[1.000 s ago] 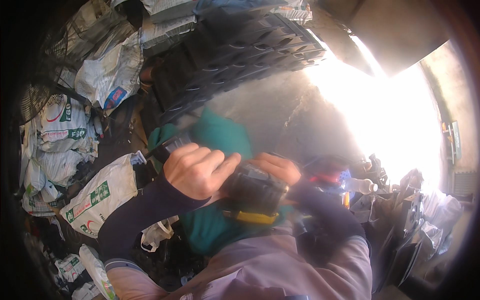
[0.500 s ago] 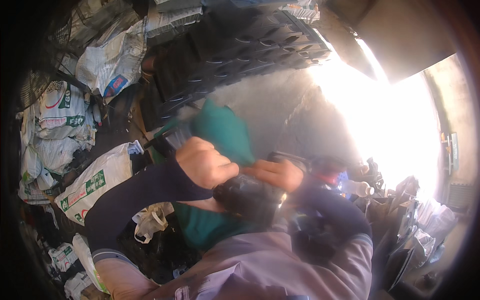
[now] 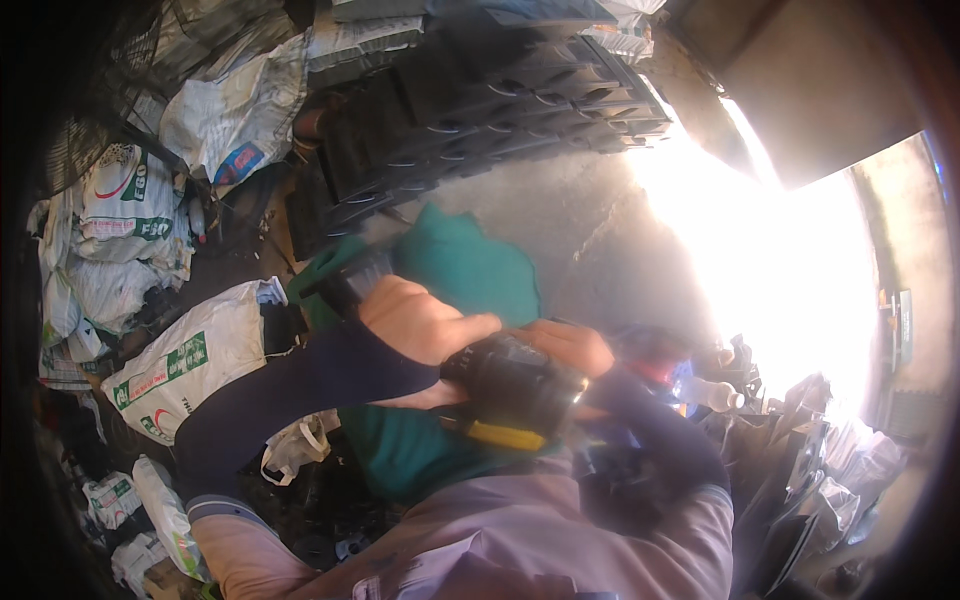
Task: The person uses a cordless drill to make holes in black plastic parts while sitting on the floor. They repeatedly position the parts on a green cloth, drill, and then move the parts aside.
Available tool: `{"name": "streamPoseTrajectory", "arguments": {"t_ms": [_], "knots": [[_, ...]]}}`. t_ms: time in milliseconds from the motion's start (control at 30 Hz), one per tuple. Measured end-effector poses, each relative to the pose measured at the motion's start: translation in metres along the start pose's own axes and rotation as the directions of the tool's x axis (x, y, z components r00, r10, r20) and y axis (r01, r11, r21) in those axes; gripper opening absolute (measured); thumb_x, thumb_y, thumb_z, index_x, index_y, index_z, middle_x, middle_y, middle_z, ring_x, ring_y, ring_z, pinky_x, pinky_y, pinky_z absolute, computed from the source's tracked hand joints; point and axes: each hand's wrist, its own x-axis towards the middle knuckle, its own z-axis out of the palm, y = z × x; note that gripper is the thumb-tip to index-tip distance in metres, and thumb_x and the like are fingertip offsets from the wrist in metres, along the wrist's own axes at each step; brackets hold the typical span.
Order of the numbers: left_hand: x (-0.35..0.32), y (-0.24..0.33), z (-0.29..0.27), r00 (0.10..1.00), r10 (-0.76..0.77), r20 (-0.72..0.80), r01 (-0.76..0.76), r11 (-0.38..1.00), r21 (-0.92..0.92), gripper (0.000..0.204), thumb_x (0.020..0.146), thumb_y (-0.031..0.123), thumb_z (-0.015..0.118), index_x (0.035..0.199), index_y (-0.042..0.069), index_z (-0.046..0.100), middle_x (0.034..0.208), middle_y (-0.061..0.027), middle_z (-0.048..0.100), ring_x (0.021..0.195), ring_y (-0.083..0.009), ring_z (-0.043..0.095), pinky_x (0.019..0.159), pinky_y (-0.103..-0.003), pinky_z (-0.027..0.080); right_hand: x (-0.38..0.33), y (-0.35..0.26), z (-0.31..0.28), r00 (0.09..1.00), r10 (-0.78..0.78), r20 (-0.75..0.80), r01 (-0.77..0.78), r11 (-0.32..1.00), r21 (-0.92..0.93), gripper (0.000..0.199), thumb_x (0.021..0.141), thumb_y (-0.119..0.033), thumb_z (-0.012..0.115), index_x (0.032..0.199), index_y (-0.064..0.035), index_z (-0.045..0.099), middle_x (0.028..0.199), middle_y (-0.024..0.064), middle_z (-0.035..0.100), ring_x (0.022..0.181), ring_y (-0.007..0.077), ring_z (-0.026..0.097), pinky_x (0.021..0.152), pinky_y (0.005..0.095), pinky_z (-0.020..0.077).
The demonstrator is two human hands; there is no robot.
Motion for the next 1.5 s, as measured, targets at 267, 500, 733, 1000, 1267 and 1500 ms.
{"name": "streamPoseTrajectory", "arguments": {"t_ms": [267,500,733,1000,1267,1500], "knots": [[-0.009,0.002,0.022,0.964,0.021,-0.266,0.043,0.972,0.233,0.048,0.059,0.028,0.081,0.095,0.003,0.062,0.056,-0.0015,0.052,0.052,-0.0191,0.057,0.053,-0.033,0.042,0.001,0.011,0.020,0.992,0.118,-0.045,-0.110,0.983,0.146,0.026,0.082,-0.018,0.067,0.096,0.0033,0.062,0.088,0.0134,0.062,0.076,0.0242,0.063,0.066,0.0361,0.0491],[-0.008,-0.003,0.022,0.959,0.026,-0.284,0.014,0.991,0.136,0.046,0.060,0.033,0.081,0.090,0.006,0.061,0.061,-0.0032,0.055,0.056,-0.0213,0.059,0.056,-0.034,0.044,0.009,-0.003,0.008,0.997,0.074,0.001,-0.073,0.980,0.187,0.022,0.079,-0.015,0.070,0.089,0.0024,0.060,0.082,0.0104,0.059,0.071,0.0223,0.060,0.062,0.0344,0.0471],[0.001,-0.015,0.022,0.988,0.081,-0.130,-0.086,0.996,-0.029,0.035,0.062,0.032,0.080,0.077,0.007,0.059,0.061,-0.0083,0.061,0.059,-0.0275,0.064,0.059,-0.038,0.049,0.001,0.002,0.002,0.996,0.079,0.040,-0.086,0.966,0.243,0.038,0.082,-0.026,0.068,0.106,0.0020,0.063,0.091,0.0107,0.062,0.077,0.0233,0.063,0.068,0.0334,0.0505],[0.002,-0.014,0.023,0.990,0.066,-0.123,-0.070,0.997,-0.027,0.033,0.064,0.032,0.078,0.076,0.007,0.061,0.062,-0.0092,0.062,0.059,-0.0277,0.064,0.060,-0.038,0.049,-0.008,0.014,0.008,0.995,0.055,0.085,-0.063,0.994,0.088,0.051,0.088,-0.034,0.062,0.119,0.0057,0.060,0.094,0.0144,0.061,0.079,0.0258,0.063,0.068,0.0369,0.0504],[0.005,-0.012,0.012,0.978,0.087,0.190,-0.077,0.995,-0.059,0.037,0.064,0.039,0.076,0.077,0.006,0.067,0.067,-0.0140,0.064,0.063,-0.0295,0.067,0.062,-0.039,0.052,-0.004,0.005,-0.006,0.972,-0.017,0.236,0.030,0.998,-0.048,0.037,0.075,-0.011,0.068,0.108,0.0072,0.062,0.096,0.0194,0.063,0.082,0.0349,0.065,0.070,0.0406,0.0531],[0.014,-0.015,0.008,0.965,0.062,0.255,-0.012,0.981,-0.194,0.039,0.067,0.043,0.075,0.083,0.007,0.070,0.070,-0.0149,0.066,0.065,-0.0305,0.068,0.064,-0.040,0.054,-0.011,0.014,-0.001,0.977,-0.042,0.209,0.039,0.999,0.018,0.032,0.078,-0.004,0.066,0.109,0.0054,0.063,0.101,0.0196,0.064,0.087,0.0325,0.067,0.073,0.0379,0.0555]]}}
